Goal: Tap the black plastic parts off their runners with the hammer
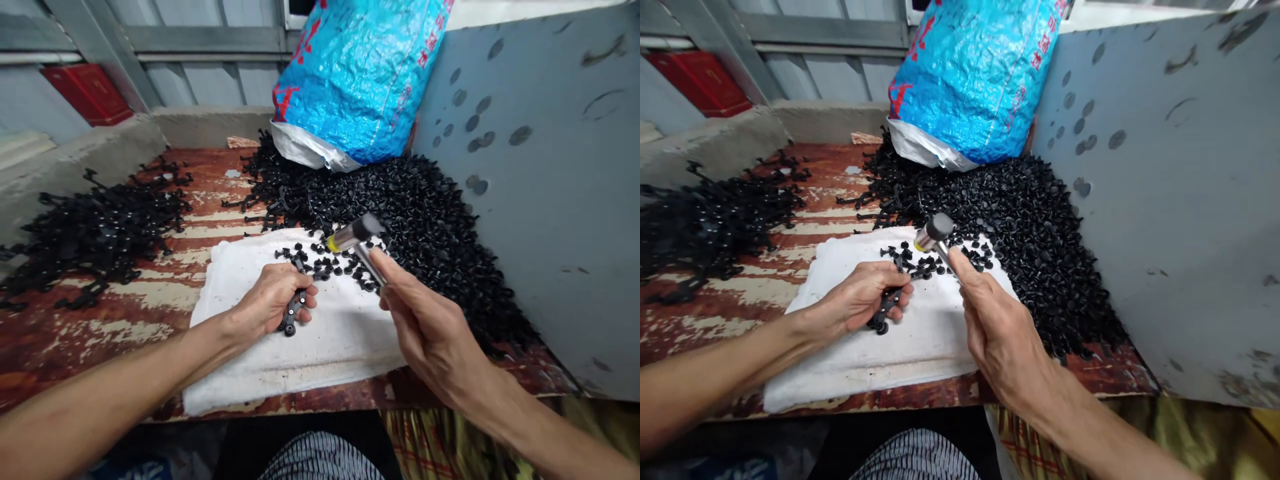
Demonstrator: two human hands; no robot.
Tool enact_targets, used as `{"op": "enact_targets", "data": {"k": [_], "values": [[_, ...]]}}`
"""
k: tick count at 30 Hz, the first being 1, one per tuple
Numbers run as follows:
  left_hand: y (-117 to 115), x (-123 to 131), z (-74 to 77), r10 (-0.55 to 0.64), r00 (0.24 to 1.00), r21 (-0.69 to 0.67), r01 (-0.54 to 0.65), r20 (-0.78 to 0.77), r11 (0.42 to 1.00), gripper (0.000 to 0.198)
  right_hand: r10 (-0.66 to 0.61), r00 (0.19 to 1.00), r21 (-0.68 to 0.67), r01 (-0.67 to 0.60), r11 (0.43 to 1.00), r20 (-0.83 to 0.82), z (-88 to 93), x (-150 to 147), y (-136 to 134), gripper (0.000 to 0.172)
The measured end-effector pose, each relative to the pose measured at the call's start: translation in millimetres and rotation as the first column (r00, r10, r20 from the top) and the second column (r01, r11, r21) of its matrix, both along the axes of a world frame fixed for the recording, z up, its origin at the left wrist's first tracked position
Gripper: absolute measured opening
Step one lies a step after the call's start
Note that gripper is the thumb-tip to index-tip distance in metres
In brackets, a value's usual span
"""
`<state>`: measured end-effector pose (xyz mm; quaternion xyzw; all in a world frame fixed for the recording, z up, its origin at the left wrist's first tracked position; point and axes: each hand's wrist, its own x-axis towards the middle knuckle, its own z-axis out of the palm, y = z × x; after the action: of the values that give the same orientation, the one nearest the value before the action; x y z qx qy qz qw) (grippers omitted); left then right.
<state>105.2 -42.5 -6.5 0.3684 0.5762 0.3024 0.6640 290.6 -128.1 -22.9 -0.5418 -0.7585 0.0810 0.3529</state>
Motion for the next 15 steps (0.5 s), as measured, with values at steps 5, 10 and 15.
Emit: {"op": "enact_targets", "data": {"k": [5, 10, 15], "values": [[-9, -2, 0.1, -0.037, 0.999, -0.013, 0.037, 0.023, 0.999, 0.017, 0.052, 0.997, -0.124, -0.059, 0.991, -0.055, -0.7, 0, -1, 0.049], [20, -49, 19.9, -0.115, 0.982, 0.17, 0.14, -0.152, 0.975, 0.009, -0.299, 0.819, -0.429, 0.073, 0.9, -0.489, -6.8, 0, -1, 0.059], [103, -141, 71.5, 0.678, 0.365, 0.755, 0.124, -0.638, 0.644, 0.013, -0.462, 0.68, -0.664, -0.048, 0.746, -0.569, -14.6, 0, 3, 0.088]]}}
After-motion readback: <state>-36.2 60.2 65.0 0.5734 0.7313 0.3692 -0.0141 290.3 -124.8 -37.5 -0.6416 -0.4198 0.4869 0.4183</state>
